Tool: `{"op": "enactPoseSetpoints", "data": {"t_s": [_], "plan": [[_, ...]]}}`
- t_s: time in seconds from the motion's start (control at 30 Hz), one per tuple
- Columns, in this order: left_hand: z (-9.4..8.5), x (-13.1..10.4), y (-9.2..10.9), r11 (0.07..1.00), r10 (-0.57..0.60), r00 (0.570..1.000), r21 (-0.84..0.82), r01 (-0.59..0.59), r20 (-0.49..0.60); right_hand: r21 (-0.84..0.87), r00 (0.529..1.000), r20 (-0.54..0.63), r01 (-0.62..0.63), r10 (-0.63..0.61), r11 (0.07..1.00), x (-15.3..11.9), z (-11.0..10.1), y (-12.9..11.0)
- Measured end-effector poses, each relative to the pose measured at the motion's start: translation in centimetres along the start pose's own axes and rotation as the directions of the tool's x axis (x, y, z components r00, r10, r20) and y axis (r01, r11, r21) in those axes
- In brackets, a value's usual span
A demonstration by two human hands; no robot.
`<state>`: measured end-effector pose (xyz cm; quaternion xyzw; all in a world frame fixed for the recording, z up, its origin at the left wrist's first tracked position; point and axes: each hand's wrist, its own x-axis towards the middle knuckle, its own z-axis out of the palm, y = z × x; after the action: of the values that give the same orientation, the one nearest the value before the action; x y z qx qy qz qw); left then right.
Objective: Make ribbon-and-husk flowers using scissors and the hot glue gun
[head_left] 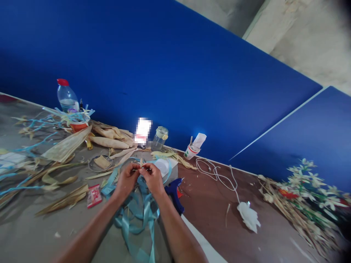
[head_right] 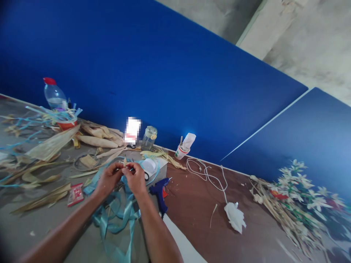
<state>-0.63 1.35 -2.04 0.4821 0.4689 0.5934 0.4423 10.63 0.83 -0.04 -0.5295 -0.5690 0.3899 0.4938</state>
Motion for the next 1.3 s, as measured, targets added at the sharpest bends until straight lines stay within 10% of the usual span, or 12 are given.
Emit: {"op": "enactPoseSetpoints", "data": {"t_s": [0.27, 0.47, 0.83, 1.3], "plan": [[0.0, -0.3, -0.5, 0.988, 0.014, 0.99, 0.151, -0.036, 0.143, -0.041, 0.999, -0.05, 0.012, -0.014, 0.999, 0.4, -0.6, -0.2], [0.1, -0.6, 0.2, 0.986, -0.038, 0.993, 0.165, 0.02, 0.11, -0.351, 0.962, -0.244, 0.031, -0.124, 0.936, 2.0, -5.5, -1.5], [0.0, -0.5, -0.4, 0.927, 0.101, 0.983, 0.343, -0.15, 0.156, -0.894, 0.983, 0.18, 0.178, -0.033, 0.412, -0.5, -5.9, -1.0], [0.2, -0.6, 0.0, 0.9, 0.104, 0.972, 0.396, -0.182, 0.211, -0.884, 0.959, 0.28, 0.273, -0.037, 0.381, 0.0, -6.1, 1.5]]}}
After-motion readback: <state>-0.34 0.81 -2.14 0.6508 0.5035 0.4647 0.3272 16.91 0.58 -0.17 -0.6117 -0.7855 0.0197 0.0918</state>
